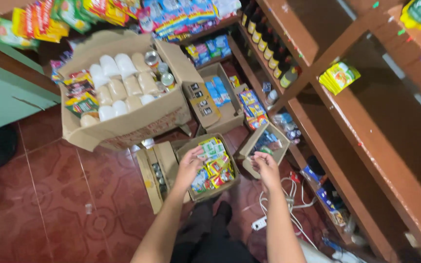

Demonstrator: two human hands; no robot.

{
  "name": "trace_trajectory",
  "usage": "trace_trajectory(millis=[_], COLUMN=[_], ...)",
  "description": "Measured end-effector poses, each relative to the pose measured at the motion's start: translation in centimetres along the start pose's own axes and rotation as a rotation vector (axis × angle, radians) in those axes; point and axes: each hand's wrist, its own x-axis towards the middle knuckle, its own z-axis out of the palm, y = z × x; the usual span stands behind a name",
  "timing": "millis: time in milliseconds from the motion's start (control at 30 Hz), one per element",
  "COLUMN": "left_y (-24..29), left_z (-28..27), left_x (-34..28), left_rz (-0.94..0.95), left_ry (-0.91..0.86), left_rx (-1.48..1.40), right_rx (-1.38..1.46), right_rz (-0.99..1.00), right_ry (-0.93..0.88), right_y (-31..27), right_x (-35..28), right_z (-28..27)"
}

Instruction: Organizing various grocery items including condiment sachets, canned goods, and bags of rice on shelves and within boxes.

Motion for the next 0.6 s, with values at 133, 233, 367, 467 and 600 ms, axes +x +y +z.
trace_trajectory(millis=[133,233,367,467,600], left_y=[-2.5,-3.0,-3.9,-5.4,-13.4], left_z=[-0.3,-0.2,-0.7,-1.8,-4.9], left_x=[-2.2,-3.3,-3.4,-2.3,0.1], left_rz=[-0.035,-0.137,-0.121,-0.161,-0.137], left_ry=[0.007,0.018,0.016,0.012,-0.027], left_rx=[0.05,0.043,0.013,0.029,0.067], right_rx=[0.01,-0.021,-0.048,-0.093,-0.225], right_rz=[0.114,0.124,0.087,0.108,0.063], right_ry=[0.006,-0.005,-0.035,-0.014,0.059], right_y=[4.0,5.8,7.4,8.3,13.9], right_x=[-2.0,-2.7,-3.4,-2.5,-1.2], right_z=[-1.5,-1.9,-2.2,-1.8,-1.4])
